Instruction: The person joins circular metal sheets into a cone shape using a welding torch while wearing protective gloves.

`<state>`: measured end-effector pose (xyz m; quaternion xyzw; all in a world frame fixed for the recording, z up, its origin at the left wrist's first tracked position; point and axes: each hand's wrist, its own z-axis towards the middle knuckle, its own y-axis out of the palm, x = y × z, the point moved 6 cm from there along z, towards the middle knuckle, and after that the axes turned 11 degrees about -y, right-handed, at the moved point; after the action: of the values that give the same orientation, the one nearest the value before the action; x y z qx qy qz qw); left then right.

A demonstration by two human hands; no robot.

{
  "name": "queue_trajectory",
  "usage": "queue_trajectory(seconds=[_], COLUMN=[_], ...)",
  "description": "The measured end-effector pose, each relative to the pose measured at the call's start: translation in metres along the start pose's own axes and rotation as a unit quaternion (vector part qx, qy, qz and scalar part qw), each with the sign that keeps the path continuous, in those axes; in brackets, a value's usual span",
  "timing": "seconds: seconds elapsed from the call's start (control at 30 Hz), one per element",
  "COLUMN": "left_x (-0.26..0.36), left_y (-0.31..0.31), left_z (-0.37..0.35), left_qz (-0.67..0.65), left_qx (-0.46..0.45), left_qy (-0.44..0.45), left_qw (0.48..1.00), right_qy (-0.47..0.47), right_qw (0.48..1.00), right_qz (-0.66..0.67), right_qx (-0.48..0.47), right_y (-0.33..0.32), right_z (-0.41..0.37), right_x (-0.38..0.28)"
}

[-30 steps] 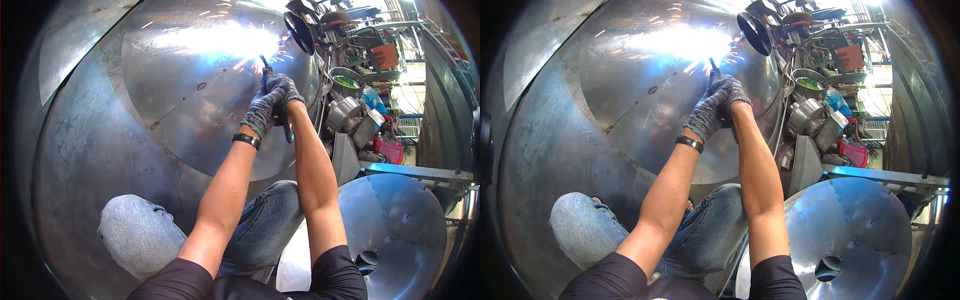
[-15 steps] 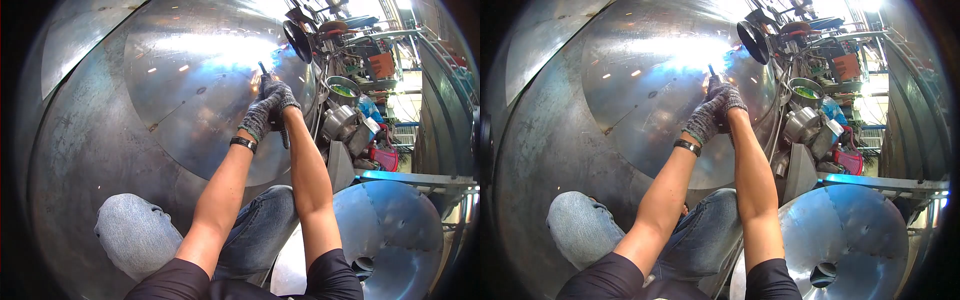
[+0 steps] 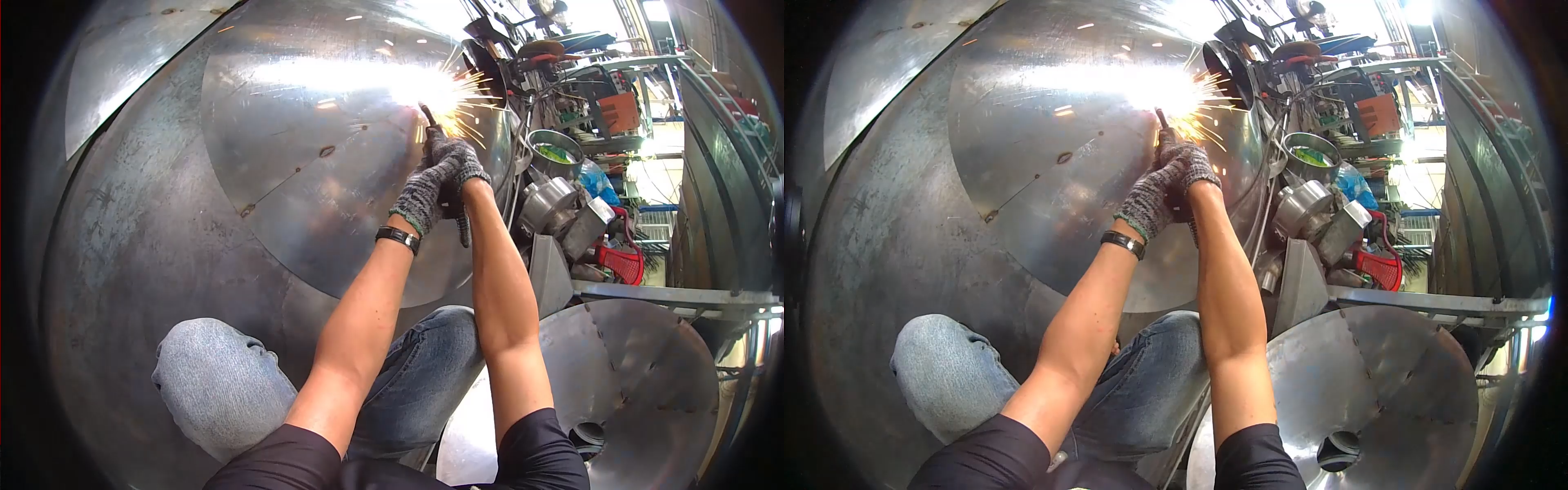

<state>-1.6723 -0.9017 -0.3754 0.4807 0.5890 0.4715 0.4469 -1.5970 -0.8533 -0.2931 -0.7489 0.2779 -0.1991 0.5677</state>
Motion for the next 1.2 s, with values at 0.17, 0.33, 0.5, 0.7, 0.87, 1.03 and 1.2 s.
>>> queue_trajectory(seconds=[0.17,0.33,0.5,0.7,0.87,1.03,1.2], left_x=[0.01,0.001,0.0,0.001,0.0,0.004,0.006], left_y=[0.015,0.0,0.0,0.004,-0.004,0.01,0.007], left_z=[-0.026,-0.001,-0.002,-0.01,0.004,-0.017,-0.015], left_qz=[0.034,-0.004,-0.014,0.004,0.02,-0.002,0.014], left_qx=[0.075,0.018,0.031,0.025,-0.002,-0.009,0.029], left_qy=[0.009,0.036,0.02,0.0,0.043,0.033,0.018], left_qw=[0.997,0.999,0.999,1.0,0.999,0.999,0.999], right_qy=[0.057,0.028,0.051,-0.006,0.037,-0.001,0.026], right_qw=[0.998,0.999,0.999,0.998,0.999,0.999,0.999], right_qz=[0.027,-0.006,0.011,-0.008,-0.022,-0.035,-0.029], right_qx=[-0.009,-0.023,-0.003,-0.058,-0.032,-0.038,-0.034], right_y=[-0.003,0.023,0.008,0.007,0.01,0.021,0.012], right_z=[-0.009,0.012,-0.006,-0.005,-0.001,0.009,0.007], right_x=[0.003,0.025,0.007,0.001,0.009,0.019,0.015])
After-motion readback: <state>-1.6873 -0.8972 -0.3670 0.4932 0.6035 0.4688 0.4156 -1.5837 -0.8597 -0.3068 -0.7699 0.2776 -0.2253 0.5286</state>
